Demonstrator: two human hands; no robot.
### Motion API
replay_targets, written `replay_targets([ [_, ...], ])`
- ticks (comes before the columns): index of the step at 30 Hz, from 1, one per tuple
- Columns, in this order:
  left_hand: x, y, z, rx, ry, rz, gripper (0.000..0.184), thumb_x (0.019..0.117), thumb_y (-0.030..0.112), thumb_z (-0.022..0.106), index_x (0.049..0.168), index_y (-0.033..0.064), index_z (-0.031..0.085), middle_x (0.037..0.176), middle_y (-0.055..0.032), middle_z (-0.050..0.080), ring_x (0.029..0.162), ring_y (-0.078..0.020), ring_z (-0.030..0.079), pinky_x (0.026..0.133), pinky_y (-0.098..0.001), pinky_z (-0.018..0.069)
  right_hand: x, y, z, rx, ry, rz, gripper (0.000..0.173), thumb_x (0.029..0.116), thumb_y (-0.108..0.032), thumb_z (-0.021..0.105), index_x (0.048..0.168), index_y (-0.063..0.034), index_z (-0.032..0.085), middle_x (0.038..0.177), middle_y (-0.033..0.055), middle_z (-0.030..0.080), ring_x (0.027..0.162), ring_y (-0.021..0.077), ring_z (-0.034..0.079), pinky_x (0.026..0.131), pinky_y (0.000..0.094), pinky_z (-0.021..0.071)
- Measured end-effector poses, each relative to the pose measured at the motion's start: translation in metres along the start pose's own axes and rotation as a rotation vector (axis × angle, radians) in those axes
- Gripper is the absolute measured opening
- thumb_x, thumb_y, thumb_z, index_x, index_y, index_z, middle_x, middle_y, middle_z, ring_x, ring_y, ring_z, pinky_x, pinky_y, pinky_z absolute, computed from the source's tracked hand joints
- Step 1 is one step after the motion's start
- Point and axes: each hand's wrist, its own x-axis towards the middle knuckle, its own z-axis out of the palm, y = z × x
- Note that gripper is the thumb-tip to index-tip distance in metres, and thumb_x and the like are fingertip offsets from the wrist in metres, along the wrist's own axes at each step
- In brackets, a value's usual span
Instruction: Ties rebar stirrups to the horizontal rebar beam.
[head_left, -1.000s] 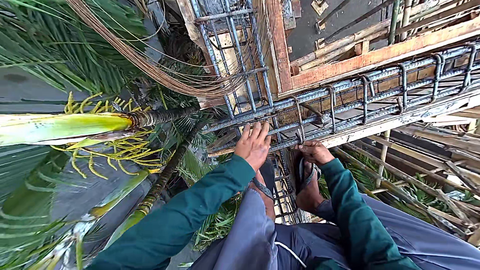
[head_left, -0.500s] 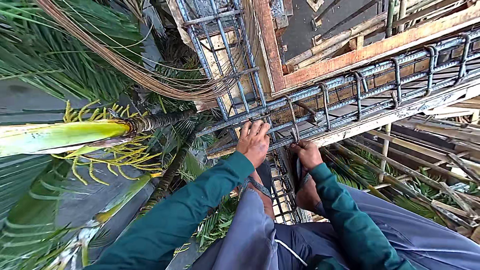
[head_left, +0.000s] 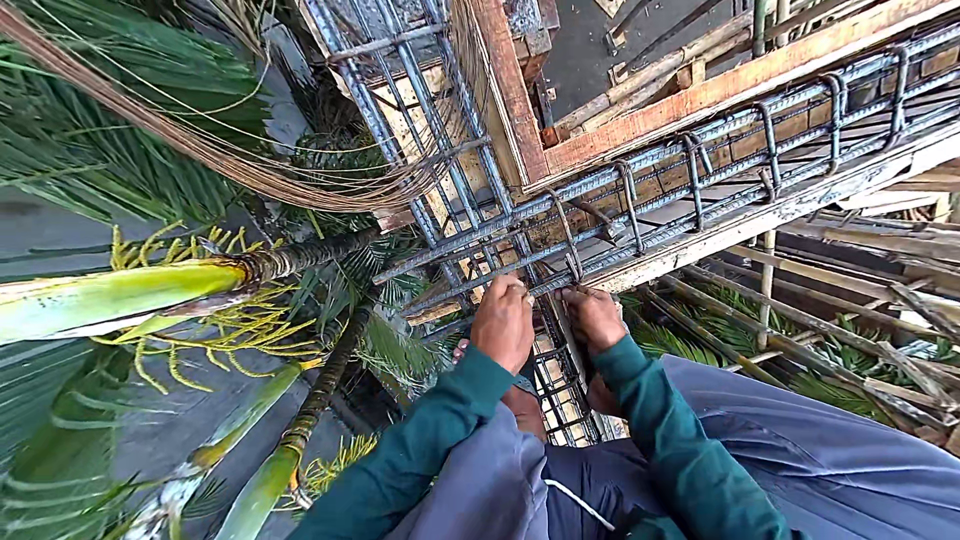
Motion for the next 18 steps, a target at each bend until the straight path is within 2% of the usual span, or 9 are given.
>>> replay_targets([
  [1, -0.001, -0.001, 0.002, -0.051, 0.036, -0.017, 0.022, 0.1029, 0.009, 0.058, 0.108, -0.0063, 0.072, 0.127, -0.0207, 0.063, 0.113, -0.0344, 0.066, 0.098, -0.0503, 0.0542, -0.009, -0.002, 0.005, 0.014, 0.004, -0.020, 0.027, 0.1082, -0.017, 0.049, 0.102, -0.0014, 0.070, 0.057, -0.0031, 0.043, 0.044, 0.0051, 0.033, 0.043, 0.0228, 0.0301],
  [3, 0.002, -0.001, 0.005, -0.115, 0.077, -0.051, 0.021, 0.1023, 0.011, 0.059, 0.105, -0.0043, 0.074, 0.125, -0.0192, 0.065, 0.109, -0.0322, 0.067, 0.095, -0.0503, 0.0550, -0.023, -0.002, 0.014, 0.058, 0.016, -0.013, 0.030, 0.1104, -0.018, 0.045, 0.116, 0.0010, 0.068, 0.060, -0.0027, 0.041, 0.044, 0.0059, 0.034, 0.042, 0.0225, 0.0323],
  [5, 0.009, 0.001, 0.002, -0.142, 0.073, -0.093, 0.021, 0.1013, 0.015, 0.064, 0.103, -0.0021, 0.075, 0.122, -0.0174, 0.066, 0.108, -0.0299, 0.067, 0.096, -0.0491, 0.0540, -0.023, 0.001, 0.014, 0.063, 0.020, 0.004, 0.031, 0.1109, -0.018, 0.044, 0.120, 0.0007, 0.067, 0.058, -0.0026, 0.039, 0.042, 0.0063, 0.034, 0.040, 0.0222, 0.0323],
  [7, 0.014, 0.003, -0.003, -0.148, 0.071, -0.114, 0.019, 0.1007, 0.016, 0.066, 0.100, -0.0004, 0.076, 0.119, -0.0157, 0.067, 0.104, -0.0276, 0.068, 0.094, -0.0482, 0.0545, -0.017, 0.003, 0.010, -0.021, 0.008, 0.001, 0.031, 0.1106, -0.018, 0.045, 0.118, 0.0001, 0.069, 0.057, -0.0021, 0.039, 0.042, 0.0073, 0.034, 0.041, 0.0237, 0.0326],
  [10, 0.014, 0.003, -0.005, -0.148, 0.110, -0.085, 0.018, 0.0994, 0.012, 0.065, 0.093, -0.0003, 0.077, 0.113, -0.0153, 0.069, 0.100, -0.0273, 0.068, 0.090, -0.0492, 0.0541, -0.016, -0.009, 0.012, -0.234, -0.002, -0.031, 0.031, 0.1100, -0.020, 0.047, 0.113, -0.0008, 0.071, 0.064, 0.0038, 0.050, 0.048, 0.0114, 0.041, 0.047, 0.0298, 0.0383],
  [14, 0.008, 0.000, 0.000, -0.154, 0.135, -0.083, 0.018, 0.0989, 0.013, 0.066, 0.095, -0.0013, 0.077, 0.113, -0.0164, 0.069, 0.103, -0.0274, 0.067, 0.093, -0.0481, 0.0535, -0.013, -0.006, 0.004, -0.417, -0.106, -0.034, 0.034, 0.1119, -0.024, 0.043, 0.118, -0.0018, 0.069, 0.071, 0.0086, 0.057, 0.051, 0.0150, 0.050, 0.052, 0.0329, 0.0478],
  [16, 0.009, -0.002, -0.004, -0.075, 0.101, -0.063, 0.020, 0.0996, 0.014, 0.066, 0.097, -0.0030, 0.076, 0.117, -0.0189, 0.066, 0.106, -0.0309, 0.065, 0.094, -0.0500, 0.0536, -0.011, -0.009, -0.002, -0.499, -0.176, -0.017, 0.034, 0.1123, -0.024, 0.042, 0.118, -0.0030, 0.068, 0.075, 0.0099, 0.059, 0.055, 0.0164, 0.053, 0.056, 0.0342, 0.0499],
  [18, 0.010, -0.007, -0.004, 0.101, 0.072, 0.015, 0.024, 0.0991, 0.018, 0.067, 0.099, -0.0051, 0.074, 0.121, -0.0222, 0.062, 0.112, -0.0378, 0.061, 0.096, -0.0541, 0.0521, -0.010, -0.015, -0.006, -0.544, -0.200, -0.007, 0.035, 0.1121, -0.026, 0.043, 0.117, -0.0044, 0.069, 0.074, 0.0097, 0.058, 0.053, 0.0158, 0.051, 0.053, 0.0330, 0.0477],
])
